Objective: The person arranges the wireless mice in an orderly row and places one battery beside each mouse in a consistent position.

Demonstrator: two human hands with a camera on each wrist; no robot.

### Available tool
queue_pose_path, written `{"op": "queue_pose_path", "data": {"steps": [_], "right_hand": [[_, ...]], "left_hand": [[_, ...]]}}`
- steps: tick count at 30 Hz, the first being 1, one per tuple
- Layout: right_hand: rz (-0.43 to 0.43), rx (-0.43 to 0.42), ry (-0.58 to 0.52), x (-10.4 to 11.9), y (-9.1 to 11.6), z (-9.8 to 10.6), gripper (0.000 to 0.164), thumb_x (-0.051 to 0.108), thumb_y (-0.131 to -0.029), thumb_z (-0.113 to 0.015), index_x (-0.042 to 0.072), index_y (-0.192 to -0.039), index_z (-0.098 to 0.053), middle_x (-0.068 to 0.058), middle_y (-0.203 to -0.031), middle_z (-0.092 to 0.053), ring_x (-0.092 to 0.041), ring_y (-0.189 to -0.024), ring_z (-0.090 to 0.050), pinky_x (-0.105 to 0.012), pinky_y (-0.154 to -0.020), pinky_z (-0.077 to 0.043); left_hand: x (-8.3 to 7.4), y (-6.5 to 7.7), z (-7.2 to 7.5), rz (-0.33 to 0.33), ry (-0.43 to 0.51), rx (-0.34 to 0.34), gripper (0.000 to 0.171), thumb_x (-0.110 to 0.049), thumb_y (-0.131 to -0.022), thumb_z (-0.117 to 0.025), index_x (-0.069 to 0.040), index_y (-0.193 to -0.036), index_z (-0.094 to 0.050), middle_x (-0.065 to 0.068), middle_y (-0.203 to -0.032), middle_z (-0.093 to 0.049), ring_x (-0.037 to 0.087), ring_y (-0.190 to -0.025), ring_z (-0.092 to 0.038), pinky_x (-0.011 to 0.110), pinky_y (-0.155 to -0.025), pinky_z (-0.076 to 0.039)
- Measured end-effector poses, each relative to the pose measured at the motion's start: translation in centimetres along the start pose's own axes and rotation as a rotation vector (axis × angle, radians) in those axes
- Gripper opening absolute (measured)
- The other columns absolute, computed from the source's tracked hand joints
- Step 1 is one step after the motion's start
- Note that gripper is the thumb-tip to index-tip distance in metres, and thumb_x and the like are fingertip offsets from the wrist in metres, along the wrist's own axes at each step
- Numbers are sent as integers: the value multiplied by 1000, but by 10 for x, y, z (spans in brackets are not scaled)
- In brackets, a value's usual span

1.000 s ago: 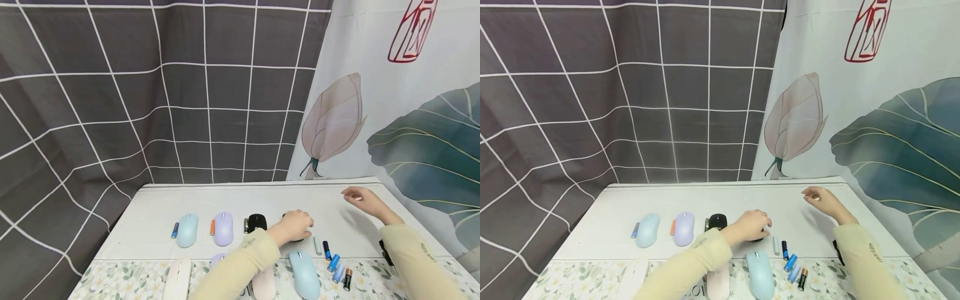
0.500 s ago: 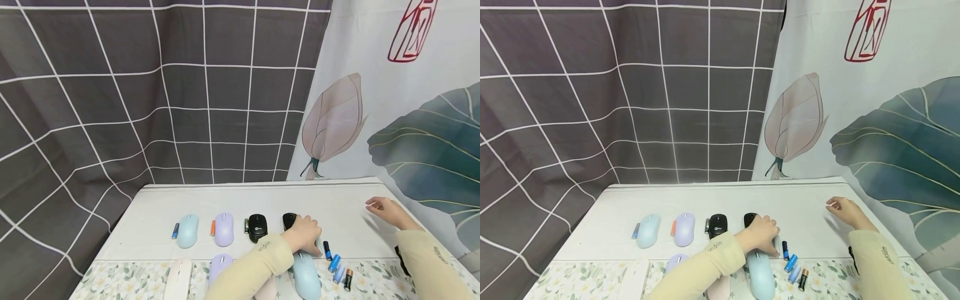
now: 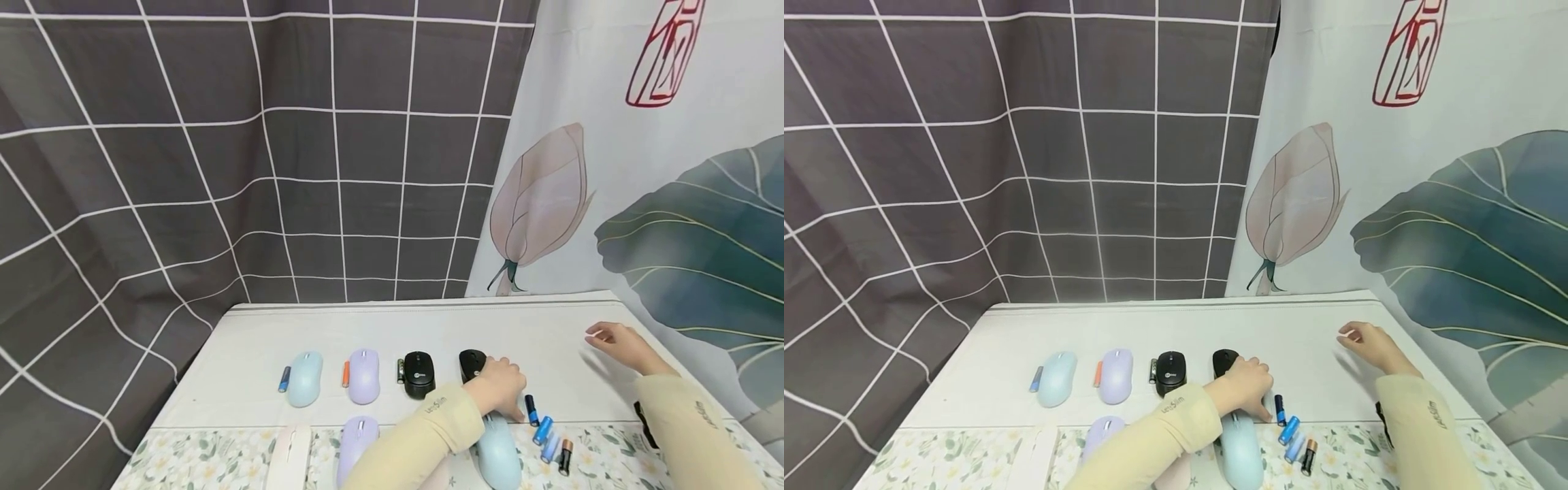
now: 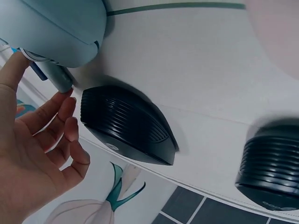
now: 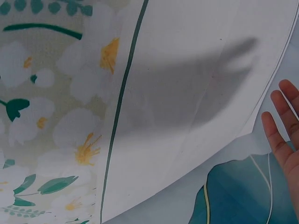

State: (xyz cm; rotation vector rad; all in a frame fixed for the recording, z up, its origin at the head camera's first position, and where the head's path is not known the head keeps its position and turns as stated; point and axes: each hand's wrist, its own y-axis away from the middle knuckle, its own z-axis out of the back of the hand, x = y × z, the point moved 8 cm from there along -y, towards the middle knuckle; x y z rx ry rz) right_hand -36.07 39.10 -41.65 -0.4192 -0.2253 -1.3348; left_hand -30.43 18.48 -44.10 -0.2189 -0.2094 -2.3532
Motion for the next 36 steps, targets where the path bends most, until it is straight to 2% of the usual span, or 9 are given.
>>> {"op": "queue_pose_path", "data": {"steps": [12,17,21,25,36], "right_hand": [[19,9,-8,12,-11,-1,22,12,-89,-61,-9,-98,-62,-26,-89,-66,-41,-83,-63,-54,-73,-50],[51,55,-5,26,-19,-8,24,11,-88,-62,-10,-101,-61,-23,-89,-66,-36,-81,-63,-51,-72,-52],[100,150,19,43,-22,-18,28,12,-86,-64,-10,-104,-61,-20,-89,-66,-32,-81,-63,-49,-72,-52],[146,221,29,63,-24,-32,31,13,-85,-65,-8,-107,-61,-22,-95,-66,-34,-86,-62,-51,-76,-51],[350,279,-5,128,-25,-60,38,12,-83,-69,-8,-115,-59,-25,-114,-62,-41,-100,-59,-53,-84,-49]], "left_hand": [[10,5,4,-31,54,-93,31,-58,-71,-73,-31,-86,-68,-14,-92,-60,3,-84,-49,24,-82,-44],[17,10,7,-49,92,-135,34,-58,-71,-71,-30,-89,-68,-14,-91,-59,3,-83,-48,23,-83,-44],[24,18,5,-56,101,-154,42,-61,-72,-67,-27,-98,-68,-14,-94,-60,2,-85,-50,21,-80,-44],[30,28,-1,-64,97,-170,48,-64,-73,-64,-26,-103,-67,-13,-96,-60,3,-85,-51,19,-72,-42],[44,54,-1,-93,139,-197,49,-62,-71,-67,-24,-103,-67,-12,-100,-62,4,-87,-51,17,-72,-45]]}}
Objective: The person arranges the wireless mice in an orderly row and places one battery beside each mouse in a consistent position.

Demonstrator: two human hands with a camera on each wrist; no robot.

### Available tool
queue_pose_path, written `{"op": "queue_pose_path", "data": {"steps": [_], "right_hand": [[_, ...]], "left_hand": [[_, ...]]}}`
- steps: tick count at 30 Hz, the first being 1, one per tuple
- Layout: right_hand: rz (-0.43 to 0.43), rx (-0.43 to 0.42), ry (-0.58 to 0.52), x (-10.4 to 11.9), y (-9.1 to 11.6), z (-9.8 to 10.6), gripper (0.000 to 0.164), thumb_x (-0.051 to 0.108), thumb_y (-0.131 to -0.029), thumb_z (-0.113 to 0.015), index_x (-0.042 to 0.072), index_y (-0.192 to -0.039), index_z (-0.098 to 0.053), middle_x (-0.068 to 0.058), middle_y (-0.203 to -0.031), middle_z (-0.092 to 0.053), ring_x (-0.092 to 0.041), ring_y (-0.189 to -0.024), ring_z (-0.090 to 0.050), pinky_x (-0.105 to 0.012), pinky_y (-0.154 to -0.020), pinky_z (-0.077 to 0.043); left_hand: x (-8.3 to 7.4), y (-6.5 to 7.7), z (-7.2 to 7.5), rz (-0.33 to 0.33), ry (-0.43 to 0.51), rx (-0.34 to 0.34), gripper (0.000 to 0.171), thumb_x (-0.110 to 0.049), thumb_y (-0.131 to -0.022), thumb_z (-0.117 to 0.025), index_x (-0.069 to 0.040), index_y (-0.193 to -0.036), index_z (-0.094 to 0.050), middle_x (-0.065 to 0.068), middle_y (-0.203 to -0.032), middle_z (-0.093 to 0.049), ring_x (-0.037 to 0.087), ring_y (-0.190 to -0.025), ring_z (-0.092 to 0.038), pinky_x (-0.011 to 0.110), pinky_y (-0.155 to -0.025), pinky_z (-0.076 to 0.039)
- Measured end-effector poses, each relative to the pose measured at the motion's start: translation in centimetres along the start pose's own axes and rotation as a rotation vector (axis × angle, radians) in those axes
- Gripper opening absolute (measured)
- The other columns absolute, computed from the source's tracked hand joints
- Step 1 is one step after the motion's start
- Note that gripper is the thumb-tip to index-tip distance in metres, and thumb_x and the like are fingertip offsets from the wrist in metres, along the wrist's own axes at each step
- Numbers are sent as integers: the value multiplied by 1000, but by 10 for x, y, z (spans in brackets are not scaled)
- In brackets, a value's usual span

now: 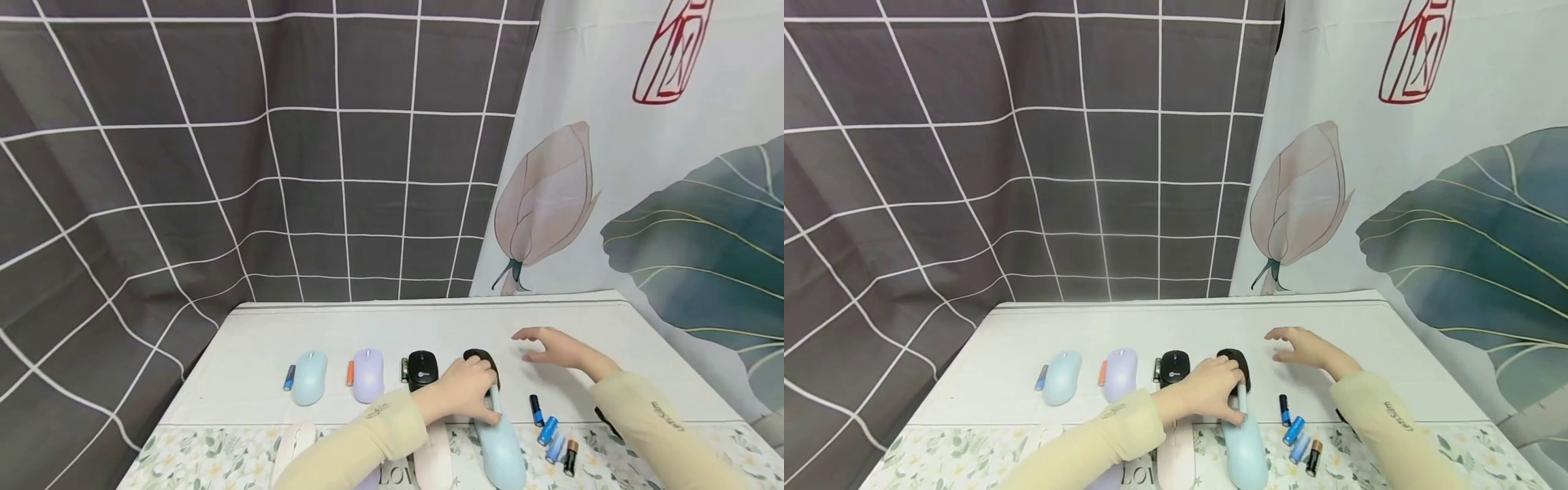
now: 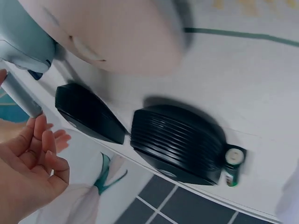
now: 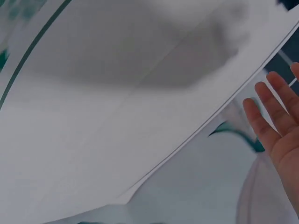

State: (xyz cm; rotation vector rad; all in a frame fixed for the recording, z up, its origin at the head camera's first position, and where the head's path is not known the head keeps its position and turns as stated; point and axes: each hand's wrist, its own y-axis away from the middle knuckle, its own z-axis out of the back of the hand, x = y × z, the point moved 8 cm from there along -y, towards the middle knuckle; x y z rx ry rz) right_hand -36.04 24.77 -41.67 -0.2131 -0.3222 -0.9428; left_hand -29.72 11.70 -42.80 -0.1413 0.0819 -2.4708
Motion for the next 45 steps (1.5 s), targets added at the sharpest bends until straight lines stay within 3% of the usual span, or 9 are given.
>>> {"op": "queue_pose_path", "data": {"steps": [9,15,20,24,27,35,45], "right_hand": [[18,38,-96,27,-13,-17,40,13,-85,-68,-6,-119,-57,-27,-122,-57,-48,-111,-52,-59,-90,-45],[18,63,-97,42,-22,-26,39,16,-87,-66,-4,-120,-58,-24,-122,-58,-45,-116,-51,-58,-96,-42],[-6,100,-119,53,-31,-35,46,20,-84,-69,-5,-121,-57,-25,-125,-56,-45,-118,-50,-57,-97,-41],[25,138,-82,63,-36,-44,53,20,-80,-74,-7,-122,-55,-27,-125,-55,-44,-117,-50,-55,-97,-43],[31,165,-53,67,-38,-49,57,19,-77,-77,-8,-122,-54,-27,-124,-54,-44,-115,-52,-54,-95,-45],[-51,227,-17,64,-44,-50,60,16,-72,-80,-8,-121,-55,-25,-121,-56,-41,-114,-53,-52,-96,-45],[-56,250,58,66,-51,-51,58,21,-70,-83,-2,-117,-60,-18,-119,-61,-37,-113,-55,-47,-95,-47]], "left_hand": [[28,13,3,72,63,-15,53,-58,-71,-69,-18,-106,-66,-8,-99,-61,6,-88,-53,18,-73,-46],[41,17,7,110,73,-18,52,-58,-70,-71,-18,-104,-65,-8,-98,-60,7,-89,-53,19,-74,-46],[48,17,6,121,91,-8,52,-54,-70,-71,-18,-107,-66,-7,-101,-61,8,-91,-54,22,-77,-48],[54,18,3,133,83,1,51,-53,-71,-71,-17,-107,-67,-6,-101,-62,9,-92,-55,23,-77,-49],[58,18,1,146,74,16,51,-54,-72,-71,-17,-107,-67,-6,-102,-62,10,-92,-55,23,-76,-49],[68,8,-1,158,42,44,50,-55,-72,-72,-20,-107,-67,-6,-103,-61,12,-93,-56,26,-75,-49],[82,-5,-14,228,-19,93,48,-51,-69,-76,-16,-100,-68,-2,-98,-63,15,-90,-59,29,-74,-51]]}}
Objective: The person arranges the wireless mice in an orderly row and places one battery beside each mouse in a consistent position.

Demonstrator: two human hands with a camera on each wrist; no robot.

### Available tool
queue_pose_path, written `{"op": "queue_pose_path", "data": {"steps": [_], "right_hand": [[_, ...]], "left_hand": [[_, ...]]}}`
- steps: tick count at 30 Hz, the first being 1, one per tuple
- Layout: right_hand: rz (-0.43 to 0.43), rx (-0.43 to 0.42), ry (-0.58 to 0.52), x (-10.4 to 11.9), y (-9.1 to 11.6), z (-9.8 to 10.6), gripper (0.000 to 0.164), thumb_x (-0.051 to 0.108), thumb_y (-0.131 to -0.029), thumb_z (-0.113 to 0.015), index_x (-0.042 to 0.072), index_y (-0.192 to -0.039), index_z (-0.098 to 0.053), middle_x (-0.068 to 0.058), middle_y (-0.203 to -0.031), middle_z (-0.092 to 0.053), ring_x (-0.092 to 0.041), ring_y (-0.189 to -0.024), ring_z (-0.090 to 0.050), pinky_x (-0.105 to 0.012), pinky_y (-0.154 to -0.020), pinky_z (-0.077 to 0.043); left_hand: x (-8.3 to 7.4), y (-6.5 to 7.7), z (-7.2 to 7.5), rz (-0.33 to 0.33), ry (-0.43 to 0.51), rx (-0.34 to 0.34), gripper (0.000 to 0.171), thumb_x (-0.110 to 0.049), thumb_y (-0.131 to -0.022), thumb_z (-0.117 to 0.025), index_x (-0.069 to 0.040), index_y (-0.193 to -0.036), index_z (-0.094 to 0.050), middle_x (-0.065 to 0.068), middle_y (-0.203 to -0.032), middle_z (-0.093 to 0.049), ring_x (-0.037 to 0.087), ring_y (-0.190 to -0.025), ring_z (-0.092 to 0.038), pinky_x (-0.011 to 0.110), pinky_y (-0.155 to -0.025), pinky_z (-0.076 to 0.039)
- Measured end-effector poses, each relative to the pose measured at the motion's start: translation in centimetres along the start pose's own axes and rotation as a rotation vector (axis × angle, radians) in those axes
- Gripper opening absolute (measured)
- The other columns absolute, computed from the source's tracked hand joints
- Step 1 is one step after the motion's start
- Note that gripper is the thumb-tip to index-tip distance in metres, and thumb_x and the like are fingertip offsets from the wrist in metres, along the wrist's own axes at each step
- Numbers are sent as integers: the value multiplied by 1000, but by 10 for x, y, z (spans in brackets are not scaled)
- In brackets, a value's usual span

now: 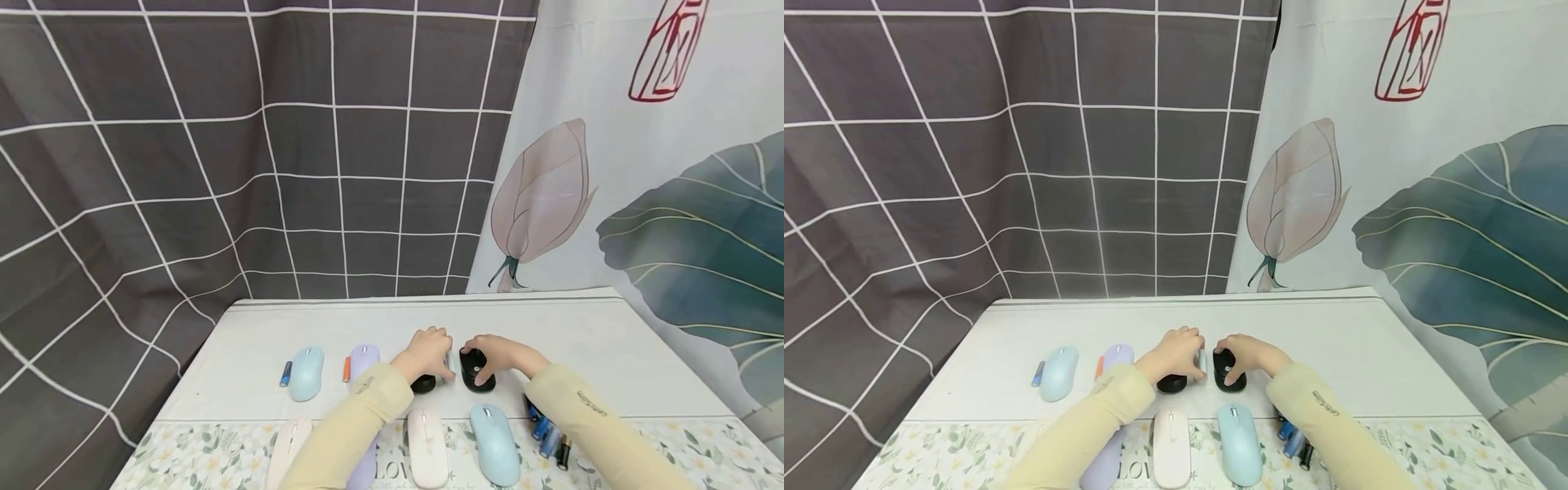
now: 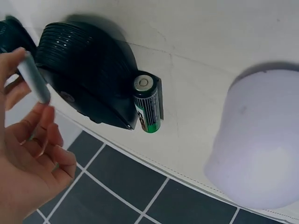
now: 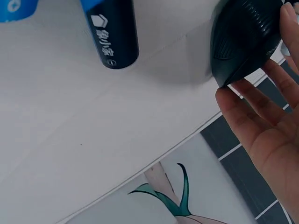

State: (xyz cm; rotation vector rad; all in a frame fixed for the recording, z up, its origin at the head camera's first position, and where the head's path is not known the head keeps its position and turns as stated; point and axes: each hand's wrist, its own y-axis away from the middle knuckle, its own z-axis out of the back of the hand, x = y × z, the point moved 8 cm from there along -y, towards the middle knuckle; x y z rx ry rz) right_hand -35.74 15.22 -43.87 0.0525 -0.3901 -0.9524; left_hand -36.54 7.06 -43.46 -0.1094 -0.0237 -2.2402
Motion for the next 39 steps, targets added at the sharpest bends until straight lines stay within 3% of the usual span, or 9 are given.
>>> {"op": "queue_pose_path", "data": {"steps": [6,11,19,29,39], "right_hand": [[-12,19,12,7,-2,3,55,19,-68,-84,-2,-114,-61,-15,-113,-64,-34,-108,-58,-44,-93,-49],[-35,23,27,2,-3,4,56,20,-66,-85,-2,-112,-61,-14,-111,-64,-32,-105,-59,-43,-92,-49],[-23,11,-9,-1,-3,4,54,20,-66,-85,0,-111,-62,-13,-110,-63,-32,-105,-59,-43,-92,-49],[2,-2,20,6,-4,7,53,20,-65,-86,0,-109,-63,-12,-109,-65,-30,-104,-60,-41,-92,-50],[-34,15,16,0,-3,4,55,21,-66,-85,0,-111,-62,-13,-111,-64,-32,-106,-59,-44,-92,-49]], "left_hand": [[-2,-4,-6,67,11,49,43,-47,-69,-78,-15,-95,-69,0,-95,-64,16,-89,-59,31,-79,-53],[-11,-9,-4,66,8,86,43,-47,-71,-78,-17,-100,-70,-1,-100,-64,16,-95,-59,32,-83,-52],[-11,-17,-10,92,45,140,50,-48,-68,-79,-17,-106,-68,-1,-101,-66,17,-95,-60,33,-83,-52],[-13,-14,-11,105,102,152,48,-40,-67,-82,-16,-106,-68,-1,-105,-68,17,-96,-60,30,-81,-52],[-16,-11,-8,148,178,156,42,-32,-65,-85,-14,-99,-67,0,-104,-69,18,-95,-61,30,-80,-52]]}}
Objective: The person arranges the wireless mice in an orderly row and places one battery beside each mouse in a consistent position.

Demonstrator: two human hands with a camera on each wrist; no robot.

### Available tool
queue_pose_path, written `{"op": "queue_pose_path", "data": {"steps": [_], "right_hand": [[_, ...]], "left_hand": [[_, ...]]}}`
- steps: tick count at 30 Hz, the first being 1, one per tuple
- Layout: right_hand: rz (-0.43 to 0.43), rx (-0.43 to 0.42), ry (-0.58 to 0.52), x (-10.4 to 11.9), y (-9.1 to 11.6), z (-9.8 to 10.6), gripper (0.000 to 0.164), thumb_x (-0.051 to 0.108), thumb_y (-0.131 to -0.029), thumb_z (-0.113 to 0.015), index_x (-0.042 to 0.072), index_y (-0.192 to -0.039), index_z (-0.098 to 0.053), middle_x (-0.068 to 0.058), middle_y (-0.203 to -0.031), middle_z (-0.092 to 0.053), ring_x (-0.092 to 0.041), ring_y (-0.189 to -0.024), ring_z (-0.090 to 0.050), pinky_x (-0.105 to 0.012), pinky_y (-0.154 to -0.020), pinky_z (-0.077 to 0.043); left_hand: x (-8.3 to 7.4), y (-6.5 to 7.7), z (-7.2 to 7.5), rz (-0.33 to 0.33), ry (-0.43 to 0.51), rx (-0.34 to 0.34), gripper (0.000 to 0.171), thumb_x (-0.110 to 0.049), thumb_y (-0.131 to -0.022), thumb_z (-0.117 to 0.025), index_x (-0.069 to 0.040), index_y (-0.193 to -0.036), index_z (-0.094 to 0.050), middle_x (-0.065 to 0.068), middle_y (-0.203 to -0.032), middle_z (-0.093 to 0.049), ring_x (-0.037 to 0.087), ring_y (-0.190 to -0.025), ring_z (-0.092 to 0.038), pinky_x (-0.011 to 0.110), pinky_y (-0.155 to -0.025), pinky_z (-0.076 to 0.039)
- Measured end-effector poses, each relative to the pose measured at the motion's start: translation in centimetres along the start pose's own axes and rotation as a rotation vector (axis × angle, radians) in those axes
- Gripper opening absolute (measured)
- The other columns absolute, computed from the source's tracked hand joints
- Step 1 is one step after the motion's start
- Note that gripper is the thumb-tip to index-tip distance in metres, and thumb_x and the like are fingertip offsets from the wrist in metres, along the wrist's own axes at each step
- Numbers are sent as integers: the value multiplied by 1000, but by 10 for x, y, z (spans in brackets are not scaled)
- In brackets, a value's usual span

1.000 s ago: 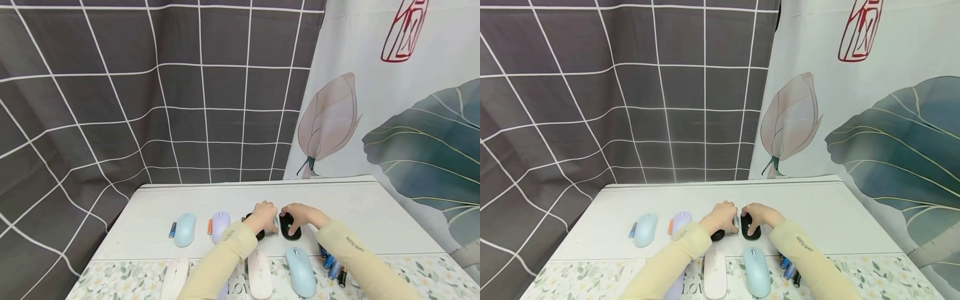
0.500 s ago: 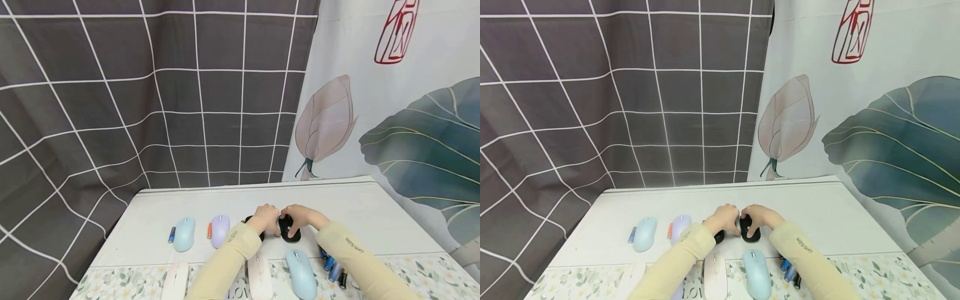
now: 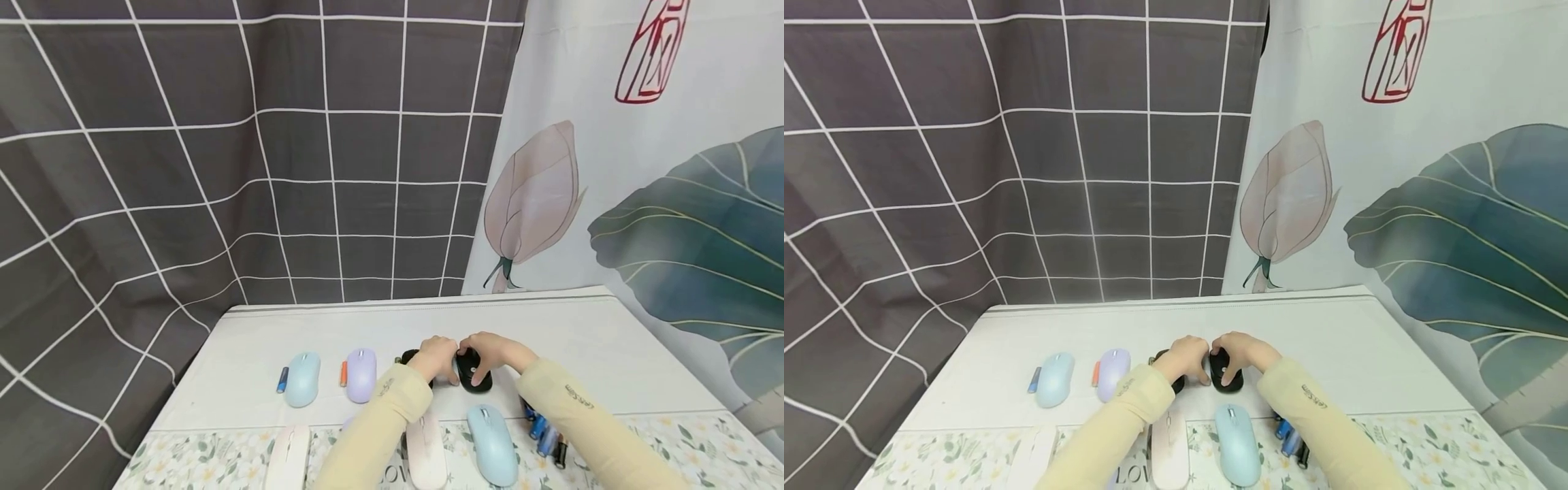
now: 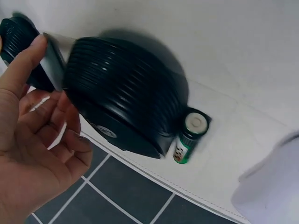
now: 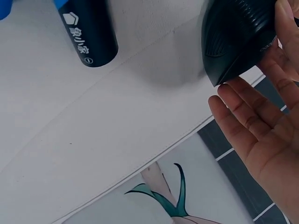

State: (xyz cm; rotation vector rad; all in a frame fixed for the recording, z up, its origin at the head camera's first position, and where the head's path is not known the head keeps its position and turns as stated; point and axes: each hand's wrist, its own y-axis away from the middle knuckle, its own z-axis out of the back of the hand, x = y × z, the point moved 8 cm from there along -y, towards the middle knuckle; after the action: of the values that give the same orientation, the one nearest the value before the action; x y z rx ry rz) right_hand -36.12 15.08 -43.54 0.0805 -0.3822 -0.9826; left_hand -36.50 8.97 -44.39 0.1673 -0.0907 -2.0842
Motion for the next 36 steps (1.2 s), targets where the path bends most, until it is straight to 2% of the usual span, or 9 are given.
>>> {"op": "queue_pose_path", "data": {"steps": [4,11,19,22,27,31,36], "right_hand": [[17,7,0,2,0,1,54,20,-67,-85,-1,-111,-61,-14,-111,-64,-32,-105,-59,-43,-92,-49],[45,32,-98,1,2,-3,57,17,-72,-81,-4,-119,-57,-17,-112,-56,-34,-106,-54,-46,-93,-46],[26,115,-261,-9,16,-3,70,25,-78,-76,-3,-134,-44,-30,-137,-37,-50,-126,-36,-64,-101,-33],[23,123,-290,-15,24,1,71,26,-79,-75,-3,-135,-43,-31,-140,-35,-53,-128,-33,-67,-101,-31],[43,110,-287,-31,36,6,62,21,-82,-73,-7,-130,-46,-33,-134,-43,-55,-122,-39,-65,-99,-34],[54,59,-290,-50,48,9,54,16,-83,-71,-11,-124,-49,-34,-126,-49,-54,-117,-45,-64,-97,-38],[65,-52,-338,-76,63,16,49,15,-86,-67,-15,-120,-49,-35,-119,-53,-53,-110,-50,-60,-94,-42]], "left_hand": [[0,1,-1,24,13,16,45,-31,-66,-85,-14,-104,-67,1,-107,-68,19,-97,-61,31,-81,-52],[5,1,-2,48,40,32,49,-32,-66,-85,-14,-108,-67,1,-107,-68,20,-98,-62,33,-81,-52],[6,7,6,27,58,29,46,-32,-66,-85,-11,-102,-65,-1,-95,-68,18,-90,-62,28,-77,-52],[4,9,9,24,119,48,48,-26,-66,-85,-10,-107,-65,0,-101,-69,18,-94,-63,27,-80,-52],[3,11,12,39,221,68,55,-11,-67,-83,-8,-118,-62,4,-116,-66,19,-104,-62,27,-86,-51],[-1,12,17,10,219,24,47,-6,-71,-78,-7,-116,-63,5,-111,-67,18,-101,-63,26,-86,-51],[-20,9,25,-69,160,-96,33,-14,-79,-70,-10,-112,-65,4,-108,-67,18,-101,-62,27,-85,-52]]}}
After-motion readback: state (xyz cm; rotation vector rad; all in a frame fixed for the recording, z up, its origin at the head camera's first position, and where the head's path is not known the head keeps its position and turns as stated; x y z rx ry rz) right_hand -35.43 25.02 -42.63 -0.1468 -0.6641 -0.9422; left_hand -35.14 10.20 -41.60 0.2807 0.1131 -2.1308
